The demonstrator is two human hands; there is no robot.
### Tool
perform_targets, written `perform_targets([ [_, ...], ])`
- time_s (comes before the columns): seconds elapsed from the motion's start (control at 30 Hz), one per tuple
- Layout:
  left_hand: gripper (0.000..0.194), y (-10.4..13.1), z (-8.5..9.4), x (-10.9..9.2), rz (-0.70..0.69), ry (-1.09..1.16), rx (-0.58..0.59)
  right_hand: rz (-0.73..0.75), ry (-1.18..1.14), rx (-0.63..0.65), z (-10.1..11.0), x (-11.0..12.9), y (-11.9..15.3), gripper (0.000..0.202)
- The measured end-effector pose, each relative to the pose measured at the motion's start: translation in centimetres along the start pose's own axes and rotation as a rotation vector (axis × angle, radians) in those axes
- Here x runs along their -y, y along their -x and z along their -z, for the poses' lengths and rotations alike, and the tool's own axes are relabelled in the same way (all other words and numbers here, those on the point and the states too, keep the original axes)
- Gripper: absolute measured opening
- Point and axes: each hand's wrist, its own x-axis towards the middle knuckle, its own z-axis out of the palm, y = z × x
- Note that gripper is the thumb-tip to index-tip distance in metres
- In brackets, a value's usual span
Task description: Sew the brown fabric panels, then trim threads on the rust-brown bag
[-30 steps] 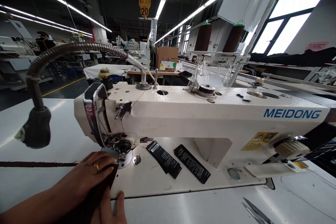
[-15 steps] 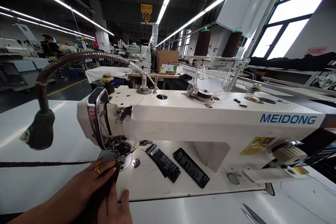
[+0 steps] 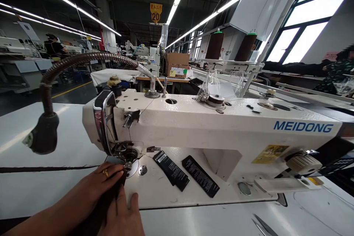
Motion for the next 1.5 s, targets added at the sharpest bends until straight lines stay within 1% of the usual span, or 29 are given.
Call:
perform_targets([
  [0.1,0.042,0.4,-0.7,0.2,0.027,0.024,-0.021,0.025,0.017,0.004,0.6,0.0,-0.2,0.033],
  [0.2,0.043,0.3,-0.7,0.1,0.033,0.055,-0.026,0.051,0.03,0.053,1.3,0.0,-0.6,0.034],
  [0.23,0.042,0.2,-0.5,0.0,0.033,0.063,-0.028,0.054,0.032,0.095,1.7,0.1,-0.8,0.034],
  [0.3,0.039,-0.1,0.0,-0.2,0.025,0.08,-0.03,0.051,0.033,0.217,2.8,0.4,-1.3,0.035],
  [0.4,0.037,-0.7,0.7,-0.3,-0.011,0.094,-0.029,0.008,0.001,0.405,5.2,1.0,-2.2,0.035],
  [0.47,0.037,-1.0,1.0,-0.2,-0.027,0.091,-0.025,-0.022,-0.047,0.493,6.9,1.4,-2.7,0.035],
  [0.53,0.036,-1.2,1.2,-0.1,-0.034,0.089,-0.002,-0.035,-0.101,0.539,8.1,1.6,-3.0,0.036],
  [0.6,0.035,-1.3,1.2,-0.1,-0.053,0.084,0.017,-0.053,-0.144,0.538,8.7,1.6,-3.2,0.037],
  [0.67,0.035,-1.2,1.2,0.0,-0.069,0.068,0.001,-0.074,-0.172,0.531,9.0,1.6,-3.1,0.038],
  [0.73,0.036,-1.2,1.2,0.0,-0.076,0.061,-0.021,-0.073,-0.175,0.556,9.2,1.5,-3.1,0.039],
  [0.8,0.036,-1.1,1.1,0.1,-0.074,0.069,-0.033,-0.046,-0.153,0.585,9.1,1.4,-3.0,0.039],
  [0.87,0.036,-1.0,1.1,0.1,-0.068,0.081,-0.031,-0.001,-0.115,0.569,8.4,1.4,-2.8,0.039],
  [0.93,0.037,-0.9,1.0,0.2,-0.062,0.088,-0.023,0.055,-0.062,0.476,7.1,1.4,-2.3,0.036],
  [1.0,0.041,-0.8,0.8,0.3,-0.054,0.093,-0.01,0.109,-0.012,0.277,5.9,0.9,-1.2,0.033],
  [1.07,0.047,-0.7,0.6,0.5,-0.052,0.101,0.004,0.158,0.022,0.03,5.6,-0.7,1.0,0.029],
  [1.13,0.054,-0.6,0.5,0.5,-0.055,0.104,0.02,0.205,0.033,-0.045,6.7,-4.0,4.3,0.027],
  [1.17,0.057,-0.6,0.4,0.5,-0.058,0.102,0.027,0.167,0.075,-0.111,7.8,-6.3,6.3,0.029],
  [1.23,0.06,-0.7,0.4,0.5,-0.069,0.09,0.037,-0.125,0.246,-0.269,9.9,-11.7,10.6,0.037],
  [1.27,0.06,-0.7,0.5,0.5,-0.072,0.083,0.038,-0.281,0.339,-0.363,10.7,-14.4,12.6,0.042],
  [1.3,0.061,-0.7,0.5,0.5,-0.074,0.081,0.04,-0.407,0.428,-0.422,11.2,-16.9,14.4,0.047],
  [1.33,0.063,-0.7,0.5,0.5,-0.074,0.083,0.044,-0.464,0.51,-0.422,11.3,-18.9,16.0,0.053],
  [1.37,0.065,-0.7,0.5,0.5,-0.071,0.084,0.049,-0.505,0.55,-0.361,11.1,-20.4,17.2,0.056],
  [1.4,0.067,-0.6,0.5,0.5,-0.064,0.085,0.055,-0.554,0.56,-0.301,10.6,-21.1,18.1,0.057],
  [1.43,0.068,-0.5,0.4,0.5,-0.059,0.085,0.062,-0.591,0.575,-0.259,10.0,-21.3,18.6,0.06],
  [1.5,0.07,-0.2,0.2,0.5,-0.051,0.081,0.065,-0.63,0.59,-0.193,9.0,-20.6,18.8,0.062],
])
